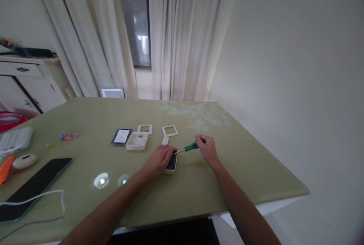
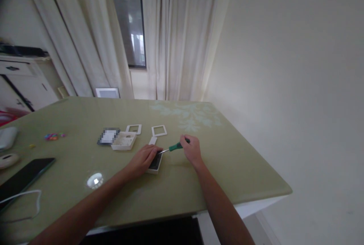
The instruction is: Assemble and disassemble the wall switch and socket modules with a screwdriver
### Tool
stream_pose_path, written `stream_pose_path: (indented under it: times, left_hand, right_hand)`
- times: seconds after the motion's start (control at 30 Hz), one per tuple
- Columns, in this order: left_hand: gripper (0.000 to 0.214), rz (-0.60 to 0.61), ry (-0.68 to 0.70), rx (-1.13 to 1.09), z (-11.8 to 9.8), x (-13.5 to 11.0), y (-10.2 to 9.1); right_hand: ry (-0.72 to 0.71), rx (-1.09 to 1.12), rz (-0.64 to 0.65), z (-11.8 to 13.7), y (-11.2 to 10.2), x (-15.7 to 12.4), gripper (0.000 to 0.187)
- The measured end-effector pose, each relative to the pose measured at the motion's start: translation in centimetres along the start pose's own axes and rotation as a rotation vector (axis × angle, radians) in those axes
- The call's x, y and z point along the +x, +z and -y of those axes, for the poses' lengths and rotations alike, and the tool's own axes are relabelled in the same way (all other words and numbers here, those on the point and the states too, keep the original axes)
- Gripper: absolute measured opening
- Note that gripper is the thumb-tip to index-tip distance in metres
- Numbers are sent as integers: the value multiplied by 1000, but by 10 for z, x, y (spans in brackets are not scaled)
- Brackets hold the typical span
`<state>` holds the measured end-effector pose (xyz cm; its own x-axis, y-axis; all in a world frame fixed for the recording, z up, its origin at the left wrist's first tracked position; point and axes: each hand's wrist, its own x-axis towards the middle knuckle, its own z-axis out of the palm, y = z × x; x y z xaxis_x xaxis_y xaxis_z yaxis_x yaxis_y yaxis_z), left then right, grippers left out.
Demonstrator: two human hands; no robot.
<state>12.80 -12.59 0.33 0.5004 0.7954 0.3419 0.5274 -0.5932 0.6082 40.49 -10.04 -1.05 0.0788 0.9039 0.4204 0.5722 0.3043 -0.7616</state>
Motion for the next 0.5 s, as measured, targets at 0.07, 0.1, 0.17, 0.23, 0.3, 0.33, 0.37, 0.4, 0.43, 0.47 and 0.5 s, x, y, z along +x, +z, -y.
stream_pose_path:
  times: [0.07,0.1,0.17,0.23,0.3,0.33,0.37,0.4,0.43,0.47,0.5]
  left_hand:
    - [53,0,0,-1,1,0,0]
    - [53,-1,2,0,1,-1,0]
    - [53,-8,3,6,1,-1,0]
    - [53,-22,5,17,1,-2,0]
    - [53,-40,7,31,2,-2,1]
    - [52,-50,8,39,2,-2,1]
    - [52,-61,9,46,3,-2,1]
    - [52,-72,11,54,3,-2,1]
    - [51,-85,12,62,4,-2,2]
    - [51,-101,12,72,4,-2,2]
    - [50,-119,11,83,5,-2,1]
  right_hand:
    - [32,30,1,-4,1,-1,32]
    - [44,45,-1,-5,2,-1,32]
    - [64,70,-5,-7,3,0,32]
    - [82,90,-9,-8,4,1,33]
    - [100,107,-12,-9,6,1,33]
    - [110,115,-13,-10,6,1,33]
    - [121,124,-14,-11,7,1,32]
    - [132,132,-14,-11,8,1,32]
    - [144,141,-13,-11,8,1,31]
    - [157,150,-13,-12,9,1,30]
    - [171,159,-14,-12,9,2,30]
